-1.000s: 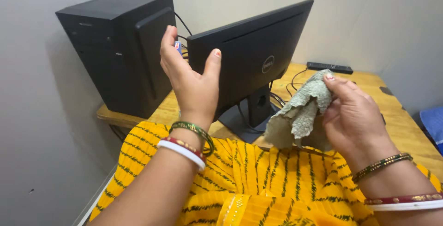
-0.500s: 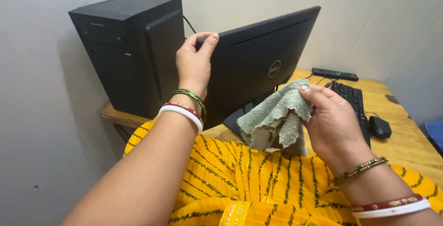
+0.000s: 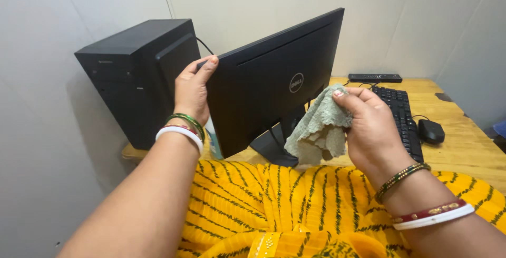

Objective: The person wipes the back and sides of a black Dell monitor with a cloth, then sprays a cleaning solution and wipes the monitor stand and base. The person also wipes the back of the monitor while it is tilted forward.

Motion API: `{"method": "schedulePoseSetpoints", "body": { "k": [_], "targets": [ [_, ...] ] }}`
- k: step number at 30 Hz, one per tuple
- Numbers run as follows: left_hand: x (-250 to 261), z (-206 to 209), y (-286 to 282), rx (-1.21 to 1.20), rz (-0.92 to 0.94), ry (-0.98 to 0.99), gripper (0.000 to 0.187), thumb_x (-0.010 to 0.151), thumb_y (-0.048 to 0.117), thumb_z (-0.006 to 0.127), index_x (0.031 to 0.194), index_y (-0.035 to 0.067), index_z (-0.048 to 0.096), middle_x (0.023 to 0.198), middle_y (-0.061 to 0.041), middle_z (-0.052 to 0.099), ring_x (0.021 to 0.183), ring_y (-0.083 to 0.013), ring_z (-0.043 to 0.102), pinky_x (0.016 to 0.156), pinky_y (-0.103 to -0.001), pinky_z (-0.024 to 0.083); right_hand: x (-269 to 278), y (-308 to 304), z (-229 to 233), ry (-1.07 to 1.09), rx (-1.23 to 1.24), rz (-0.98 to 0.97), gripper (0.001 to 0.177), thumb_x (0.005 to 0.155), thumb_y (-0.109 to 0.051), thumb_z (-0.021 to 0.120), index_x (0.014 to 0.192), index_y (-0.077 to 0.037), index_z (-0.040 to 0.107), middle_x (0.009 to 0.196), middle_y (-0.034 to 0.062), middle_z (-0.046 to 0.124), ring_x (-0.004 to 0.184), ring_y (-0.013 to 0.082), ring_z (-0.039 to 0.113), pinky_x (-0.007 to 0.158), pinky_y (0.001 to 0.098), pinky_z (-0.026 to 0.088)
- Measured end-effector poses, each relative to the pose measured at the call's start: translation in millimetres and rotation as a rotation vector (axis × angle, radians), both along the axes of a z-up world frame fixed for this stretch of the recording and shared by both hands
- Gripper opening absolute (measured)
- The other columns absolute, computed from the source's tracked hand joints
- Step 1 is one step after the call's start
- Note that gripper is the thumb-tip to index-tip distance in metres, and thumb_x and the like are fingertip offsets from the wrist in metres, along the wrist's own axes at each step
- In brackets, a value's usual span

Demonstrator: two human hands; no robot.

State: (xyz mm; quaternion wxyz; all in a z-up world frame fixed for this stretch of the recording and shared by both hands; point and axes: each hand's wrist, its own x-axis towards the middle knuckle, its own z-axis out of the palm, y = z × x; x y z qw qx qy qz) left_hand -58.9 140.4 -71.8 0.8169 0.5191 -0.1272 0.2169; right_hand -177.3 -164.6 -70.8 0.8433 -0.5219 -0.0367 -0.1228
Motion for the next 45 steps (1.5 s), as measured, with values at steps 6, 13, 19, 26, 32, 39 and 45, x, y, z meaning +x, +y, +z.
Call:
{"method": "schedulePoseSetpoints", "body": {
  "k": [6,13,19,26,32,39,45],
  "targets": [
    [1.9,0.9,13.6,-0.004,-0.077,0.014,0.028,0.087,0.021,0.081,0.109,0.004,0.074,0.104,-0.003,0.074,0.102,-0.0146,0.066,0.094,-0.032,0.054,17.7,-0.6,6.9,-0.02,-0.002,-0.022,0.003,0.096,-0.007,0.063,0.098,-0.006,0.06,0.091,0.0041,0.07,0.083,0.0154,0.069,0.08,0.0327,0.059],
    [0.4,-2.2,13.2,-0.038,-0.101,-0.015,0.027,0.089,0.02,0.08,0.109,0.003,0.074,0.103,-0.004,0.075,0.097,-0.0138,0.068,0.092,-0.03,0.054,70.6,3.7,14.8,-0.088,0.019,-0.094,0.004,0.1,-0.006,0.064,0.1,-0.005,0.06,0.092,0.0054,0.068,0.079,0.0159,0.068,0.076,0.0334,0.061],
    [-6.9,-5.3,1.9,-0.034,-0.047,-0.065,0.028,0.092,0.022,0.079,0.111,0.002,0.074,0.105,-0.002,0.075,0.101,-0.0108,0.066,0.095,-0.027,0.051,142.6,27.1,27.6,-0.208,0.065,-0.308,0.006,0.098,-0.004,0.066,0.101,-0.005,0.06,0.094,0.0053,0.069,0.082,0.0144,0.067,0.076,0.0308,0.061],
    [-13.2,-6.5,3.2,0.004,-0.005,-0.048,0.029,0.094,0.022,0.078,0.114,0.002,0.074,0.106,-0.001,0.073,0.103,-0.0085,0.064,0.097,-0.024,0.049,141.1,96.7,16.5,-0.585,-0.753,-0.429,0.012,0.099,-0.006,0.069,0.11,-0.005,0.063,0.108,0.0083,0.064,0.102,0.0217,0.06,0.092,0.0365,0.053],
    [-21.1,-3.3,1.2,-0.029,-0.026,-0.03,0.028,0.093,0.021,0.077,0.113,0.001,0.074,0.106,-0.003,0.075,0.102,-0.0103,0.067,0.096,-0.026,0.052,92.6,131.3,2.0,-0.965,-1.08,-0.39,0.028,0.088,0.005,0.063,0.115,-0.003,0.059,0.122,0.0143,0.057,0.118,0.0366,0.051,0.105,0.0445,0.044],
    [-28.3,0.0,-5.5,-0.066,-0.026,-0.04,0.025,0.096,0.019,0.074,0.113,0.0,0.073,0.106,-0.006,0.076,0.099,-0.0127,0.069,0.095,-0.028,0.055,91.9,116.9,13.1,-0.988,-1.109,-0.339,0.032,0.091,0.007,0.062,0.121,-0.002,0.059,0.122,0.0139,0.058,0.115,0.0362,0.053,0.1,0.043,0.047],
    [-29.5,1.7,-6.8,-0.118,-0.013,-0.019,0.022,0.096,0.015,0.072,0.111,-0.001,0.073,0.105,-0.008,0.076,0.098,-0.0142,0.07,0.094,-0.029,0.056,97.4,112.3,13.5,-1.032,-1.157,-0.35,0.026,0.092,0.009,0.059,0.114,-0.005,0.064,0.116,0.0101,0.06,0.112,0.0343,0.054,0.098,0.0425,0.048]
  ]
}}
